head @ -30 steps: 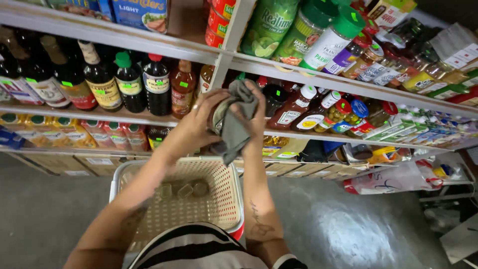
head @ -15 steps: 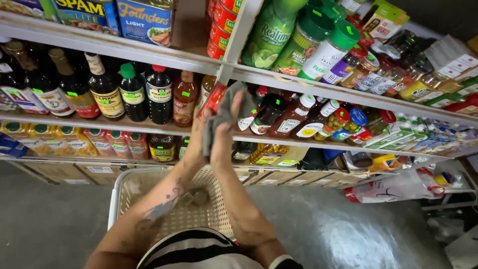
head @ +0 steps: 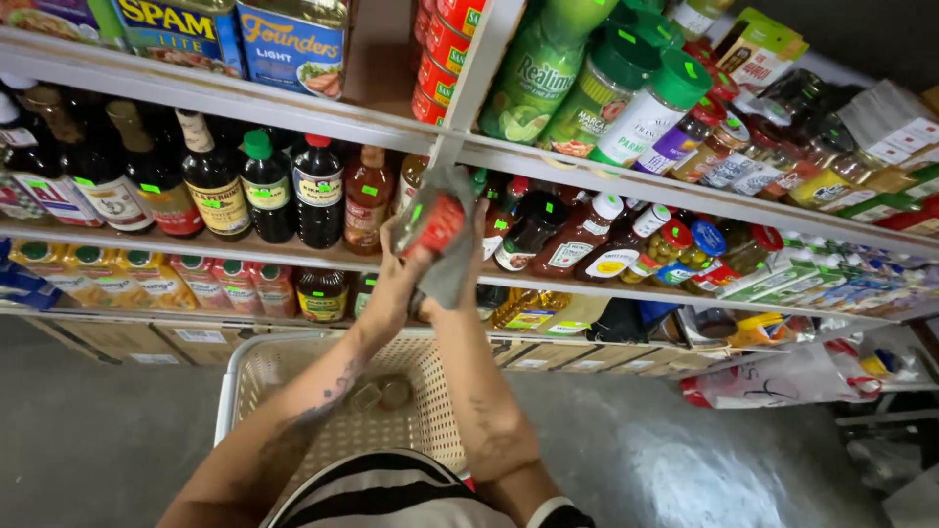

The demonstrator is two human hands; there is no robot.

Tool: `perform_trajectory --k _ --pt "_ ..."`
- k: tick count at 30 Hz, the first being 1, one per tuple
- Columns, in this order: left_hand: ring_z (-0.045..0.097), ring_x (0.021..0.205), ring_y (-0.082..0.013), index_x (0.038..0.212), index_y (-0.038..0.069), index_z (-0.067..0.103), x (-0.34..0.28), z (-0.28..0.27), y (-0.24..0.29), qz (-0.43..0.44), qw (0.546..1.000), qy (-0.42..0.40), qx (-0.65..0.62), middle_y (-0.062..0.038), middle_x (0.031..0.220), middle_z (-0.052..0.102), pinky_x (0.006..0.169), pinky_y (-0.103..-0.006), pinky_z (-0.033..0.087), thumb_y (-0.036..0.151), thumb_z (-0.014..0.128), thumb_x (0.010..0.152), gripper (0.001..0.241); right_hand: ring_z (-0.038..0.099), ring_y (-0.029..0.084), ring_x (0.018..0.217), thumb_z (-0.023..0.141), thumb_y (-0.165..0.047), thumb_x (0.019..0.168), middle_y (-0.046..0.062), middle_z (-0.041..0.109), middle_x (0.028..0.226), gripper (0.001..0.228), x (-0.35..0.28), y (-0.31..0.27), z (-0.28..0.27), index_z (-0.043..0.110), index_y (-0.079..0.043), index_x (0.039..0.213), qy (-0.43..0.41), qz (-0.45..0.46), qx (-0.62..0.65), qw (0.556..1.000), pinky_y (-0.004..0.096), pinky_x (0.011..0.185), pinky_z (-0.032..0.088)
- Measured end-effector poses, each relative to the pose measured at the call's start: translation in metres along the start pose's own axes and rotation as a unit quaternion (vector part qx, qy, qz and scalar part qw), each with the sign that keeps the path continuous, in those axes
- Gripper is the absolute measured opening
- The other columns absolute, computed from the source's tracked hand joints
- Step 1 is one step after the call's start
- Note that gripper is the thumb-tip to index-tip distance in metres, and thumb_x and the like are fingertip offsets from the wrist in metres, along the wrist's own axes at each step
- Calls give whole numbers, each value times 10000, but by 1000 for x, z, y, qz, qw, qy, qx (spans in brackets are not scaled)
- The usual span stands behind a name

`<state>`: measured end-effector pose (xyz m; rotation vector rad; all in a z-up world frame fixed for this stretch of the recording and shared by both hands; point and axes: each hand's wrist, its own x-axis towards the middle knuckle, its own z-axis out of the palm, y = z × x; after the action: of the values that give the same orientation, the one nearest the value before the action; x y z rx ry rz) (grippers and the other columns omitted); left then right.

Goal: Wiping down canned goods and bottles of olive oil with a rag before placing them into a basket or back onto a grocery store shelf.

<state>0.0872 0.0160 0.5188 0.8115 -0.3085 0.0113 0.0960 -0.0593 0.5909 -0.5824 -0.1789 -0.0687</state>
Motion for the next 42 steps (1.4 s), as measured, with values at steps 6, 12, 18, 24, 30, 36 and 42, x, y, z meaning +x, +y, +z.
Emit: perform_trajectory --k 6,12,18,24,30,36,42 --pt "475 1443 -242 1581 59 170 32 -3 38 182 951 -14 251 -162 1564 438 1239 -381 378 173 837 848 997 651 170 1007 519 -506 1107 59 678 1260 537 -28 15 -11 564 -84 1437 44 -2 -20 999 331 861 544" --pt "525 1342 -292 1475 39 335 15 27 92 260 896 -16 360 -168 1417 497 1163 -403 435 169 938 669 1015 655 121 1017 588 -498 1003 18 654 1225 521 -3 -5 -53 598 -113 1354 164 -111 -191 962 300 837 537" --pt "463 1360 -395 1461 3 407 19 27 104 355 798 -5 487 -227 1424 447 1183 -434 406 124 936 813 845 581 326 1012 527 -456 1133 264 654 1116 534 -19 -23 -16 631 58 1238 36 -252 -557 790 443 874 454" --pt "583 1283 -254 1454 30 331 22 22 119 237 921 51 304 -117 1393 522 1119 -368 489 165 867 813 846 725 255 1077 586 -415 1064 172 765 1181 414 -37 -14 -18 730 -49 1194 -164 -289 -640 693 399 1042 544" --pt "521 1301 -194 1559 104 342 24 6 41 40 997 58 -41 -85 1462 521 1099 -339 435 321 708 905 780 534 219 1353 496 -475 1100 116 560 1442 553 -29 -13 60 616 -16 1383 -124 -323 -476 809 355 1203 371" --pt "472 1355 -196 1567 88 289 30 36 127 153 976 -23 156 -95 1473 491 1156 -313 379 167 779 897 834 563 234 1289 480 -354 1134 113 624 1355 414 13 -19 62 605 -8 1324 -89 -312 -415 850 361 1177 393" --pt "560 1311 -214 1545 54 372 116 34 178 277 946 2 169 -108 1439 557 1127 -339 468 20 764 896 759 611 373 1206 605 -54 996 161 587 1280 369 50 -51 135 623 -101 1362 -120 -473 -686 539 436 1067 487"
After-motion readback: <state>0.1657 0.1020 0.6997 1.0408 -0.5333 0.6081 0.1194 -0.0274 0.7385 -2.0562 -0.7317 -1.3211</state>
